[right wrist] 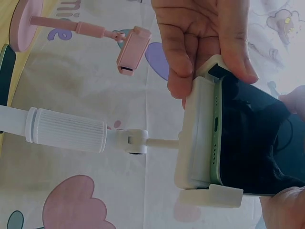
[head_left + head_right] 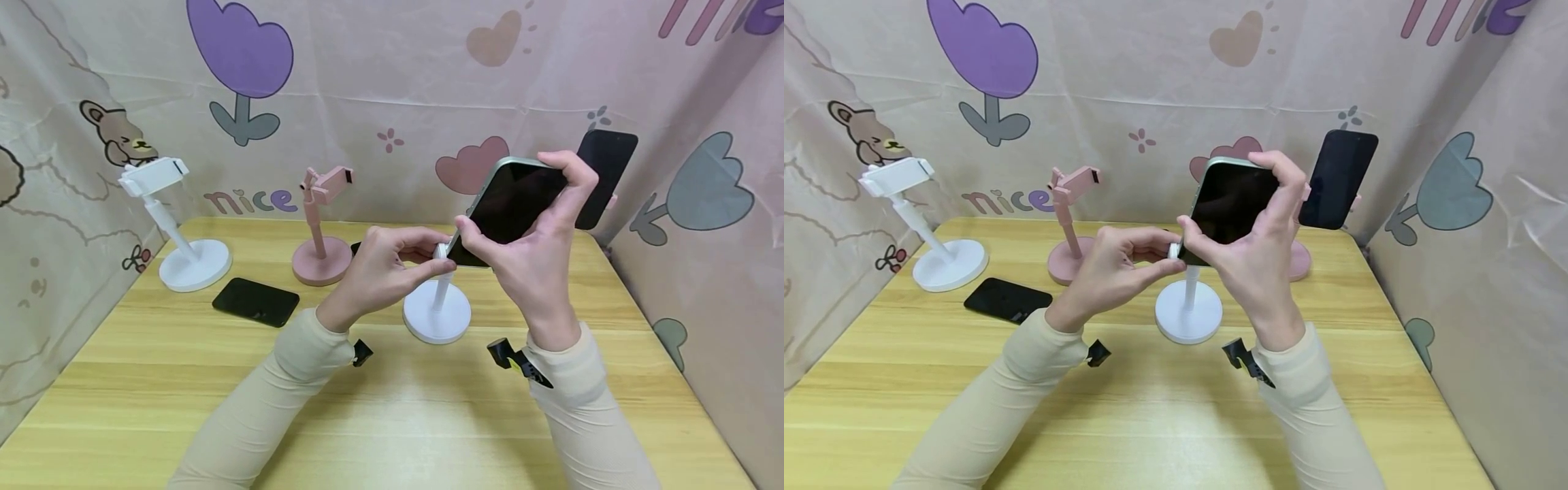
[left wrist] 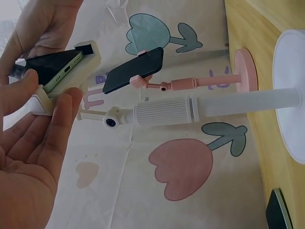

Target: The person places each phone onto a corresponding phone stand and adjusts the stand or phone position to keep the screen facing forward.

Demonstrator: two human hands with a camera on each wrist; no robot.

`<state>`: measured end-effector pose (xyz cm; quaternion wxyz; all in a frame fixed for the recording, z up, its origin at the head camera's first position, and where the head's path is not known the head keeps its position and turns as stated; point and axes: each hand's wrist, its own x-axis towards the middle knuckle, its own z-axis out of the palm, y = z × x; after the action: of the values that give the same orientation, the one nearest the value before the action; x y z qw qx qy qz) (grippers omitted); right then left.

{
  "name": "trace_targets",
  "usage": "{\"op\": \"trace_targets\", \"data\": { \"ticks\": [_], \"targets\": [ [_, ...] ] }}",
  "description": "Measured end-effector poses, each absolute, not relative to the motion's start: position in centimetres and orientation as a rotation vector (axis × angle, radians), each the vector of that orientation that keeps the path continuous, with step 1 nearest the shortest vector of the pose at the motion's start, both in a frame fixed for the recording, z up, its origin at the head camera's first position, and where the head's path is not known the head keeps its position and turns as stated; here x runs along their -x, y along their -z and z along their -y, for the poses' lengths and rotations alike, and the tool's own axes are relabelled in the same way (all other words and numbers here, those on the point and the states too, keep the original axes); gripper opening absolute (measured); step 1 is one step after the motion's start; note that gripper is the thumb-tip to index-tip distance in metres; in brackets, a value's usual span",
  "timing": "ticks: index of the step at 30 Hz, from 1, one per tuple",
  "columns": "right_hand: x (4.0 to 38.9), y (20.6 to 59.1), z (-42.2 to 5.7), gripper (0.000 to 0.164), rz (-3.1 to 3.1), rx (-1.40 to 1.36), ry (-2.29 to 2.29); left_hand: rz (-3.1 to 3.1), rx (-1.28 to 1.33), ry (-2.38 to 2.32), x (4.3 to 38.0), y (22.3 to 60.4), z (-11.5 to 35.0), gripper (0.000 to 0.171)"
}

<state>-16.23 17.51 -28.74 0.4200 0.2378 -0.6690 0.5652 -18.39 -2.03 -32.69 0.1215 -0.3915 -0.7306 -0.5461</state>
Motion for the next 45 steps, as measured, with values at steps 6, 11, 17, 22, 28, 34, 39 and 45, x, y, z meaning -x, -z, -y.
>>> {"op": "trace_targets", "data": {
  "ticks": [6, 11, 17, 22, 28, 34, 39, 45],
  "targets": [
    [16.3, 29.1, -17.5, 0.087, 1.693, -0.604, -1.372, 2.128, 1.133, 1.592, 18.5, 32.8, 2.0, 0.025],
    [16.2, 29.6, -17.6, 0.086, 1.711, -0.613, -1.344, 2.125, 1.144, 1.604, 18.5, 32.9, 2.0, 0.025],
    [16.2, 30.0, -17.5, 0.084, 1.717, -0.627, -1.338, 2.118, 1.141, 1.606, 18.5, 33.1, 2.1, 0.024],
    [16.2, 30.4, -17.5, 0.083, 1.730, -0.619, -1.338, 2.121, 1.141, 1.615, 18.5, 33.2, 2.1, 0.023],
    [16.2, 30.8, -17.7, 0.083, 1.746, -0.623, -1.351, 2.106, 1.155, 1.621, 18.5, 33.4, 2.0, 0.023],
    [16.3, 31.4, -17.8, 0.086, 1.779, -0.607, -1.325, 2.095, 1.144, 1.597, 18.5, 33.5, 2.0, 0.021],
    [16.1, 32.2, -18.0, 0.092, 1.856, -0.525, -1.182, 2.089, 1.148, 1.576, 18.4, 33.4, 2.0, 0.023],
    [16.2, 32.6, -18.1, 0.093, 1.837, -0.544, -1.162, 2.092, 1.136, 1.592, 18.3, 33.1, 1.8, 0.022]
  ]
}}
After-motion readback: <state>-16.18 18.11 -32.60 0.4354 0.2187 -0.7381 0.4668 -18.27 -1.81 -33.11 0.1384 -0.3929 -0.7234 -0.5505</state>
